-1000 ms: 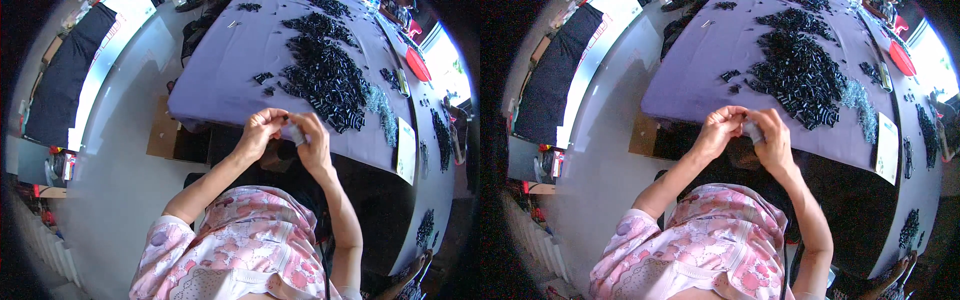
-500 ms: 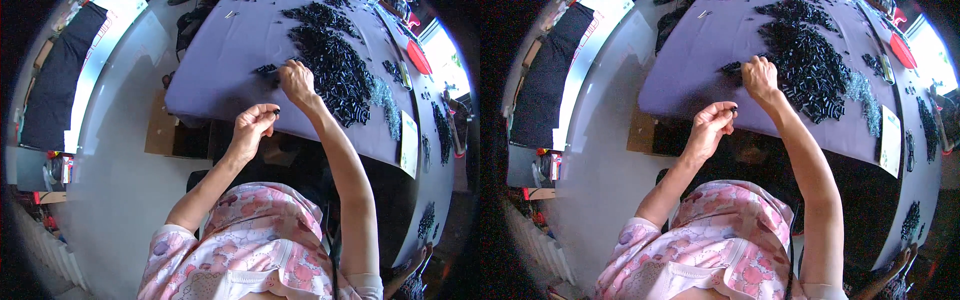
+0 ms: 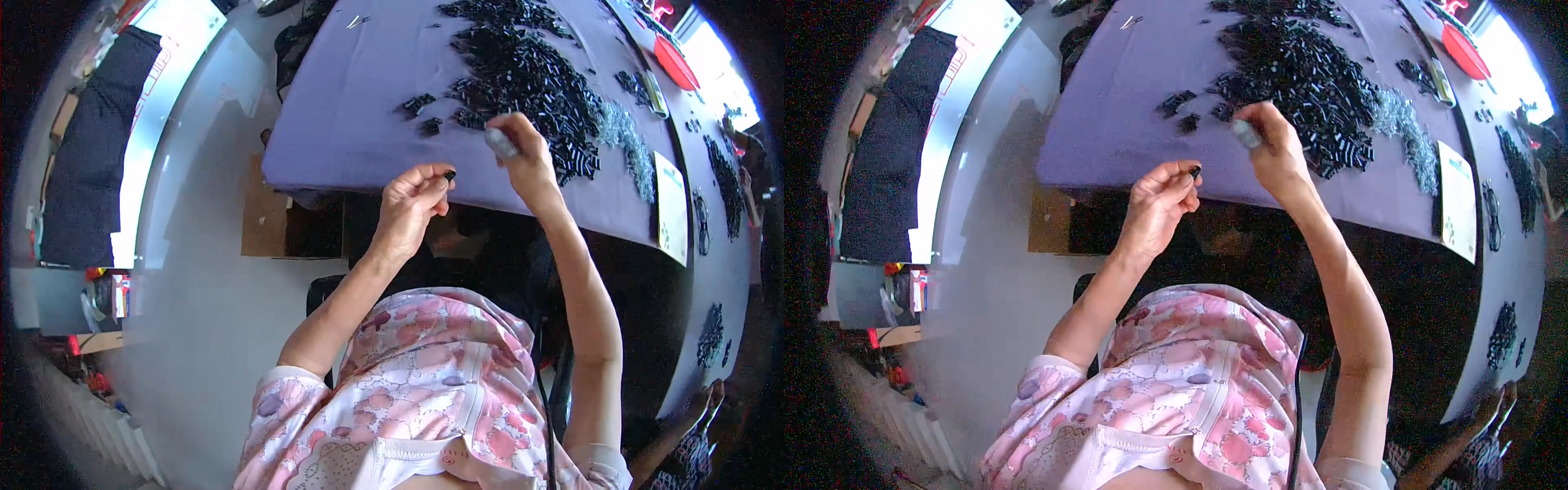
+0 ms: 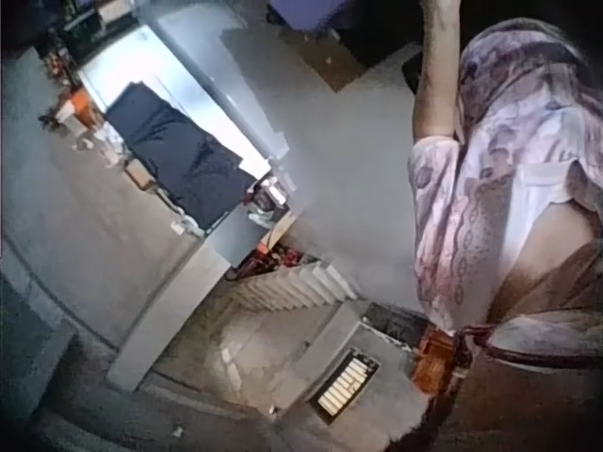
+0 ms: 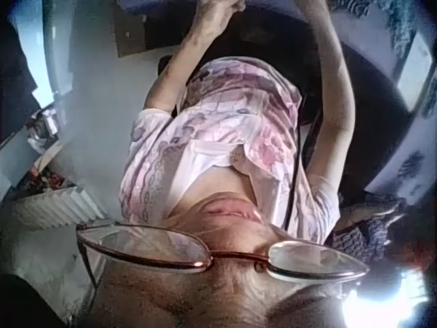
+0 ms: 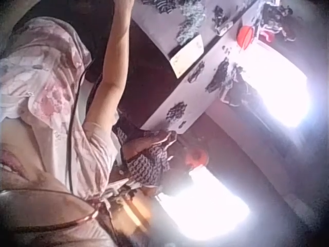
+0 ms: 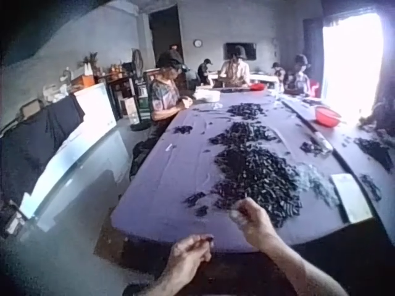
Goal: Picking up small black plastic parts from a table and placing them into a small plastic bag.
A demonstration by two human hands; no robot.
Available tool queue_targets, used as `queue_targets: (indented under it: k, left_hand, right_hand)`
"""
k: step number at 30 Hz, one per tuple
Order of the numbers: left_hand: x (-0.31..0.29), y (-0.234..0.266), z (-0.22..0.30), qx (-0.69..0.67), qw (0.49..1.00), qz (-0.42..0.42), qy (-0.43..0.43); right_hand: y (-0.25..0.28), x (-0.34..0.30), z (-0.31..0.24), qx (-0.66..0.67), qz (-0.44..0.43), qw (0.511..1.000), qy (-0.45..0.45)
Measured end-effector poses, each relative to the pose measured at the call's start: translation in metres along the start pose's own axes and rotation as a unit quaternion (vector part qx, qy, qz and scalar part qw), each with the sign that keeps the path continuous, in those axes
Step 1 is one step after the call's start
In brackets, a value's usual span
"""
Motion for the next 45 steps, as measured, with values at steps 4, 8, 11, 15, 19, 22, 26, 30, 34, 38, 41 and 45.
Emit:
queue_targets:
  k: [4, 8, 11, 15, 19, 22, 26, 30, 34, 38, 41, 45]
  left_hand:
    - [-0.008, -0.022, -0.005, 0.009, 0.999, -0.038, -0.008]
    - [-0.017, -0.045, -0.012, 0.045, 0.997, -0.065, 0.002]
    - [-0.022, -0.057, -0.017, 0.047, 0.996, -0.074, -0.007]
    - [-0.025, -0.061, -0.019, 0.069, 0.992, -0.099, -0.029]
    - [-0.027, -0.062, -0.022, 0.085, 0.99, -0.103, -0.046]
    - [-0.027, -0.063, -0.019, 0.087, 0.99, -0.101, -0.047]
    - [-0.03, -0.063, -0.017, 0.094, 0.989, -0.089, -0.065]
    - [-0.029, -0.061, -0.017, 0.094, 0.99, -0.087, -0.062]
    - [-0.027, -0.06, -0.02, 0.108, 0.989, -0.084, -0.061]
    - [-0.025, -0.059, -0.022, 0.103, 0.99, -0.083, -0.047]
    - [-0.028, -0.058, -0.025, 0.082, 0.994, -0.077, -0.012]
    - [-0.026, -0.056, -0.025, 0.098, 0.993, -0.07, -0.007]
  right_hand:
    - [0.025, -0.042, 0.002, 0.152, 0.006, 0.981, -0.119]
    - [0.04, -0.06, -0.002, 0.203, 0.03, 0.971, -0.12]
    - [0.048, -0.066, 0.0, 0.234, 0.062, 0.961, -0.136]
    - [0.051, -0.072, -0.002, 0.245, 0.064, 0.961, -0.112]
    - [0.055, -0.074, -0.003, 0.204, 0.052, 0.973, -0.097]
    - [0.054, -0.074, -0.007, 0.199, 0.051, 0.975, -0.08]
    - [0.053, -0.077, -0.013, 0.178, 0.066, 0.98, -0.054]
    - [0.055, -0.079, -0.013, 0.181, 0.083, 0.978, -0.055]
    - [0.051, -0.08, -0.012, 0.163, 0.06, 0.984, -0.036]
    - [0.052, -0.08, -0.012, 0.112, 0.063, 0.991, 0.029]
    - [0.051, -0.081, -0.011, 0.119, 0.064, 0.99, 0.041]
    - [0.049, -0.08, -0.009, 0.084, 0.06, 0.994, 0.028]
Point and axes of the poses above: each hand's wrist, its own x-axis towards the middle knuckle, its own y-axis out of the back of the hand, z = x × y, the point moved 5 cm from there along x, towards the middle knuckle, and after that the axes turned 15 degrees about z, right-handed, at the moved point
